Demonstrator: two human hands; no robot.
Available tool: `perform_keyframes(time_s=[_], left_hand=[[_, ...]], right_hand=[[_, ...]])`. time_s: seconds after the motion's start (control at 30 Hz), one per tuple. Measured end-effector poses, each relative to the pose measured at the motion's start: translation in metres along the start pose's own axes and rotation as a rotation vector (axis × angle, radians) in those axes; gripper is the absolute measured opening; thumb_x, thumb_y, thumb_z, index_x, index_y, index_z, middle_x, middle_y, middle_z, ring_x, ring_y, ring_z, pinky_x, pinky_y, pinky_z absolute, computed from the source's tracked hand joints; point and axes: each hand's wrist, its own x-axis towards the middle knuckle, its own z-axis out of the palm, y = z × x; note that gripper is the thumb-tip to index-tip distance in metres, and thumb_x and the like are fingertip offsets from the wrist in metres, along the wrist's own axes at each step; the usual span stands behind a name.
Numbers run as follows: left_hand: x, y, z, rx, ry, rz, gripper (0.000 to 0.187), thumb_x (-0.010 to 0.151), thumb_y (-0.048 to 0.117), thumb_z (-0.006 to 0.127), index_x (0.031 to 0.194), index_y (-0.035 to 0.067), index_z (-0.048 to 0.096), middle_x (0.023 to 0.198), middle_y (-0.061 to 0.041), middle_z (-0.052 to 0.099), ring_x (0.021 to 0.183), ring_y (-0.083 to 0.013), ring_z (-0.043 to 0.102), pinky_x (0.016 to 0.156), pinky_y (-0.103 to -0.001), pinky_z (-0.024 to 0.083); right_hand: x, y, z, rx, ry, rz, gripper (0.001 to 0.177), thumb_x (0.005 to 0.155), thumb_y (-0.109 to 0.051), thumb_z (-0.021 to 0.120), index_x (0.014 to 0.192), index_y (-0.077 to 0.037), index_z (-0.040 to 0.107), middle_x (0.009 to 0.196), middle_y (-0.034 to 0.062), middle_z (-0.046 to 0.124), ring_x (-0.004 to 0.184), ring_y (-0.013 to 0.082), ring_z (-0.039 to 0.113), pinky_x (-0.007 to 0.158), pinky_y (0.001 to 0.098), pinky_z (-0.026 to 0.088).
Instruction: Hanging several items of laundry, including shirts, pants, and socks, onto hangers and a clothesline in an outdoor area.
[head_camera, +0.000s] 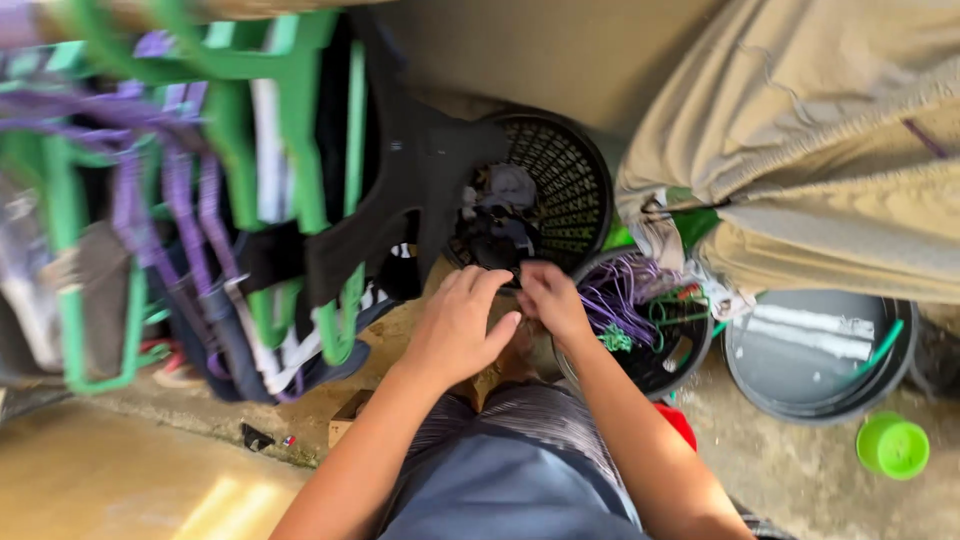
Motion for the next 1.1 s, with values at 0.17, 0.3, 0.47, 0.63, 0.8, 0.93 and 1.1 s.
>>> perform_keyframes(time_s=[0.17,0.3,0.47,0.63,0.8,0.93,1.1], left_hand=[[0.018,-0.063,0.077,0.040,-0.346,-0.211,0.054,0.086,0.030,0.072,0.132,0.007,0.058,0.126,-0.017,0.061,0.119,-0.0379,0.057,0.099,-0.046,0.048],[0.034,-0.116,0.138,0.129,-0.657,-0.468,0.054,0.089,0.034,0.069,0.137,0.012,0.056,0.136,-0.015,0.057,0.126,-0.0347,0.056,0.101,-0.047,0.048],[0.044,-0.212,0.222,0.141,-0.688,-0.494,0.056,0.089,0.038,0.070,0.136,0.011,0.059,0.133,-0.013,0.063,0.126,-0.0324,0.060,0.106,-0.045,0.049],[0.058,-0.300,0.271,0.346,-0.536,-0.412,0.049,0.090,0.037,0.071,0.131,0.011,0.063,0.128,-0.016,0.061,0.123,-0.0374,0.052,0.109,-0.056,0.035],[0.069,-0.373,0.295,0.542,-0.004,-0.158,0.031,0.085,0.029,0.072,0.114,0.017,0.071,0.108,-0.003,0.072,0.119,-0.0278,0.059,0.119,-0.071,0.005],[0.078,-0.384,0.305,0.512,0.076,-0.057,0.027,0.086,0.030,0.072,0.110,0.018,0.073,0.100,0.000,0.073,0.106,-0.0241,0.064,0.121,-0.070,0.004],[0.077,-0.386,0.307,0.451,0.152,-0.128,0.028,0.083,0.038,0.075,0.098,0.014,0.072,0.084,0.001,0.071,0.092,-0.0242,0.068,0.127,-0.065,0.006]], right_hand=[[-0.001,0.107,-0.070,-0.086,0.150,0.207,0.030,0.097,-0.015,0.063,0.122,0.000,0.067,0.090,0.0039,0.067,0.073,0.0102,0.062,0.059,0.0247,0.048],[0.002,0.116,-0.086,-0.073,0.234,0.201,0.030,0.095,-0.013,0.062,0.120,0.002,0.068,0.092,0.0044,0.069,0.075,0.0105,0.065,0.061,0.0248,0.051],[0.072,0.109,-0.085,-0.041,0.225,0.117,0.032,0.096,-0.018,0.062,0.122,0.000,0.066,0.096,0.0024,0.070,0.078,0.0106,0.066,0.066,0.0258,0.053],[0.206,0.157,-0.084,-0.097,0.209,0.072,0.037,0.094,-0.022,0.064,0.125,-0.001,0.067,0.096,0.0021,0.071,0.080,0.0118,0.067,0.065,0.0287,0.053],[0.350,0.227,-0.079,-0.185,0.216,0.242,0.047,0.091,-0.029,0.069,0.133,-0.010,0.064,0.097,0.0059,0.068,0.082,0.0201,0.063,0.070,0.0394,0.054],[0.445,0.252,-0.076,-0.093,0.223,0.298,0.050,0.091,-0.029,0.069,0.138,-0.014,0.062,0.116,0.0061,0.067,0.100,0.0225,0.061,0.083,0.0468,0.053],[0.540,0.280,-0.056,-0.183,0.137,0.275,0.062,0.093,-0.025,0.066,0.153,-0.022,0.048,0.153,0.0103,0.050,0.140,0.0304,0.048,0.109,0.0495,0.040]])
